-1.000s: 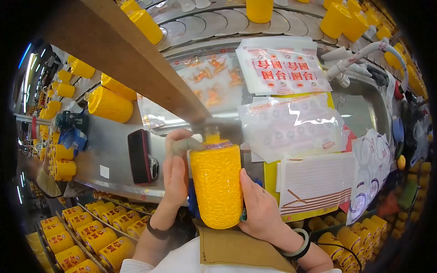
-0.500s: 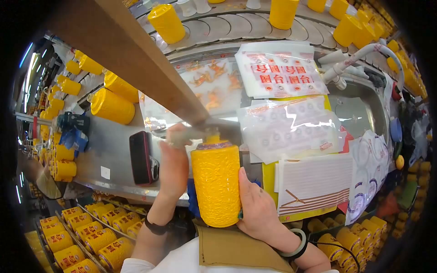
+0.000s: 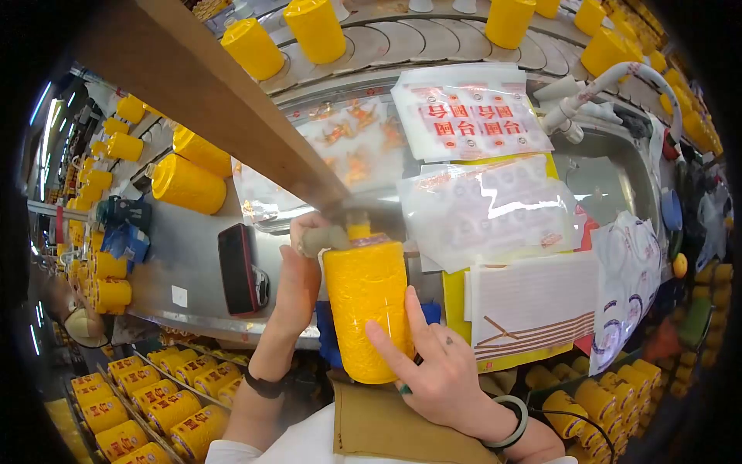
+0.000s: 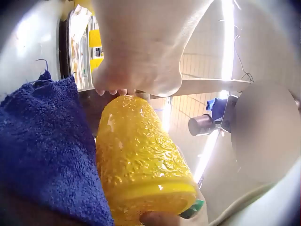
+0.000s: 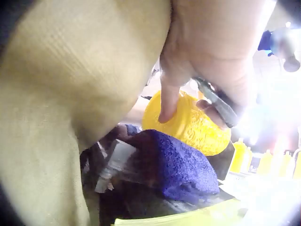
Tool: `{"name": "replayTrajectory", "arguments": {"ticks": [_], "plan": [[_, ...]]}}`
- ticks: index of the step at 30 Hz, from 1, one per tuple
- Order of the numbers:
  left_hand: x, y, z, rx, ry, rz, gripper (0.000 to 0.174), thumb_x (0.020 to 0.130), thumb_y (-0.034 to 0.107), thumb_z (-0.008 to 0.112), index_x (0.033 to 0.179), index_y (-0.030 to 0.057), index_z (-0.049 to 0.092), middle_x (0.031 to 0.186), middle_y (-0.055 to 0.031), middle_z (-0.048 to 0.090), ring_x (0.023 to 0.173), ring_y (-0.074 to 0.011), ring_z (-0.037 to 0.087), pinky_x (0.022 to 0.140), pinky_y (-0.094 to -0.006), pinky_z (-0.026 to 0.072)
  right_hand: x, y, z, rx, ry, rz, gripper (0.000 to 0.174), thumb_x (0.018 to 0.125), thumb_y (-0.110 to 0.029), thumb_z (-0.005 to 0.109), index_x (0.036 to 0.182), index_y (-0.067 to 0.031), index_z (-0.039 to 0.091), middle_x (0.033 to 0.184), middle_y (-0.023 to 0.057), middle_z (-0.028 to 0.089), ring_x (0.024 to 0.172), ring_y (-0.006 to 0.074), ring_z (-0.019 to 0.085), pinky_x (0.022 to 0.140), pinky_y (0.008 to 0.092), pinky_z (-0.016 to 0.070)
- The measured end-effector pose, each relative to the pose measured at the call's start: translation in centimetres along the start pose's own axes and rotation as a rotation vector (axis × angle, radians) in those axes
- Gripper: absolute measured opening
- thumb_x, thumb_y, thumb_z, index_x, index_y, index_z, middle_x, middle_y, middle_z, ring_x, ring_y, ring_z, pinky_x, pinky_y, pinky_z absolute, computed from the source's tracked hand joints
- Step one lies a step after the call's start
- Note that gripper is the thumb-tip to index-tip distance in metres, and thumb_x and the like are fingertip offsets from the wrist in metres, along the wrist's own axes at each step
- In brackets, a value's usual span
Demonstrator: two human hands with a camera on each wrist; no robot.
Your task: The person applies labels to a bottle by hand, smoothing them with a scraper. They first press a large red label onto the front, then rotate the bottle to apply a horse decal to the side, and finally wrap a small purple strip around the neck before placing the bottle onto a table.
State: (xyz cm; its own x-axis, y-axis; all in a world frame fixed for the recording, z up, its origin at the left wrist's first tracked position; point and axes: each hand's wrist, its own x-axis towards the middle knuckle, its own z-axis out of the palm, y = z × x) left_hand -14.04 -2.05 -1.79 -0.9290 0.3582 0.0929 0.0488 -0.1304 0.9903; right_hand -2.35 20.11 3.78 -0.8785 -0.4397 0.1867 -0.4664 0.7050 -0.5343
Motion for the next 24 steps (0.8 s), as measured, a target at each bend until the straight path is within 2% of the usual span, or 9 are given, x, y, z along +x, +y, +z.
{"name": "replayTrajectory", "arguments": {"ticks": [2, 5, 6, 9, 13, 15, 18, 21, 24], "plan": [[0.1, -0.1, -0.1, 0.008, -0.001, -0.001, 0.064, 0.112, 0.054, 0.023, 0.138, -0.0037, 0.037, 0.129, -0.0100, 0.043, 0.125, -0.0163, 0.043, 0.114, -0.0324, 0.0294, 0.0, 0.5, 1.6, 0.097, 0.174, 0.083, 0.093, 0.060, 0.000, 0.075, 0.148, 0.0104, 0.048, 0.144, 0.0373, 0.052, 0.075, 0.0289, 0.059, 0.071, 0.0351, 0.0519], [0.2, -0.5, -0.2, 0.024, 0.015, -0.002, 0.066, 0.110, 0.060, 0.025, 0.136, 0.0015, 0.039, 0.127, -0.0080, 0.049, 0.127, -0.0165, 0.045, 0.115, -0.0356, 0.0281, 0.4, 0.5, 1.9, 0.147, 0.028, 0.210, 0.083, 0.060, 0.001, 0.071, 0.142, 0.0087, 0.057, 0.149, 0.0400, 0.047, 0.070, 0.0251, 0.056, 0.070, 0.0328, 0.0520], [0.1, -0.6, -0.2, 0.033, 0.030, -0.014, 0.067, 0.108, 0.067, 0.026, 0.134, 0.0071, 0.041, 0.126, -0.0061, 0.055, 0.128, -0.0164, 0.047, 0.117, -0.0385, 0.0270, 0.5, 0.5, 1.5, 0.147, 0.025, 0.206, 0.083, 0.060, 0.001, 0.071, 0.142, 0.0087, 0.057, 0.149, 0.0400, 0.047, 0.070, 0.0251, 0.056, 0.070, 0.0328, 0.0520], [0.1, -0.2, 0.3, -0.004, 0.040, -0.039, 0.068, 0.107, 0.068, 0.026, 0.134, 0.0073, 0.041, 0.127, -0.0065, 0.055, 0.129, -0.0173, 0.048, 0.118, -0.0392, 0.0268, 0.7, -0.6, 0.0, -0.015, 0.095, -0.025, 0.075, 0.067, 0.001, 0.067, 0.139, 0.0147, 0.055, 0.146, 0.0379, 0.052, 0.070, 0.0253, 0.056, 0.067, 0.0341, 0.0508], [0.1, -0.3, 0.0, 0.031, 0.025, -0.038, 0.067, 0.108, 0.067, 0.026, 0.134, 0.0074, 0.040, 0.127, -0.0067, 0.056, 0.129, -0.0177, 0.049, 0.118, -0.0392, 0.0272, 0.4, 0.1, 1.7, 0.014, 0.175, 0.070, 0.073, 0.066, 0.001, 0.067, 0.138, 0.0135, 0.057, 0.143, 0.0394, 0.053, 0.068, 0.0241, 0.054, 0.065, 0.0343, 0.0498], [0.2, -0.3, -0.3, 0.081, -0.022, 0.019, 0.063, 0.114, 0.050, 0.021, 0.133, -0.0060, 0.041, 0.129, -0.0111, 0.038, 0.125, -0.0189, 0.040, 0.113, -0.0330, 0.0283, 0.6, 0.4, 2.0, 0.115, 0.049, 0.237, 0.072, 0.067, -0.001, 0.068, 0.136, 0.0134, 0.059, 0.143, 0.0389, 0.054, 0.067, 0.0236, 0.054, 0.064, 0.0344, 0.0498], [0.2, 0.2, -0.1, 0.075, -0.019, -0.014, 0.065, 0.114, 0.051, 0.021, 0.132, -0.0066, 0.043, 0.129, -0.0107, 0.037, 0.126, -0.0194, 0.039, 0.114, -0.0330, 0.0276, 0.9, -0.5, -0.1, -0.058, 0.094, 0.025, 0.077, 0.066, -0.003, 0.071, 0.138, 0.0171, 0.053, 0.143, 0.0364, 0.055, 0.068, 0.0256, 0.055, 0.065, 0.0348, 0.0501], [0.3, -0.5, -0.1, 0.078, 0.007, 0.027, 0.066, 0.114, 0.052, 0.021, 0.131, -0.0068, 0.047, 0.130, -0.0106, 0.036, 0.126, -0.0203, 0.039, 0.114, -0.0332, 0.0270, 0.8, -1.1, -0.2, 0.039, 0.116, 0.014, 0.075, 0.067, -0.001, 0.070, 0.139, 0.0171, 0.053, 0.141, 0.0380, 0.055, 0.069, 0.0260, 0.057, 0.066, 0.0347, 0.0500], [0.4, 0.1, 0.2, 0.038, -0.003, -0.009, 0.067, 0.114, 0.052, 0.021, 0.130, -0.0069, 0.049, 0.130, -0.0111, 0.036, 0.125, -0.0206, 0.039, 0.114, -0.0334, 0.0263, 0.6, 0.6, 2.3, 0.211, 0.147, 0.227, 0.077, 0.066, -0.001, 0.070, 0.139, 0.0171, 0.053, 0.142, 0.0387, 0.054, 0.070, 0.0266, 0.058, 0.067, 0.0347, 0.0503]]}}
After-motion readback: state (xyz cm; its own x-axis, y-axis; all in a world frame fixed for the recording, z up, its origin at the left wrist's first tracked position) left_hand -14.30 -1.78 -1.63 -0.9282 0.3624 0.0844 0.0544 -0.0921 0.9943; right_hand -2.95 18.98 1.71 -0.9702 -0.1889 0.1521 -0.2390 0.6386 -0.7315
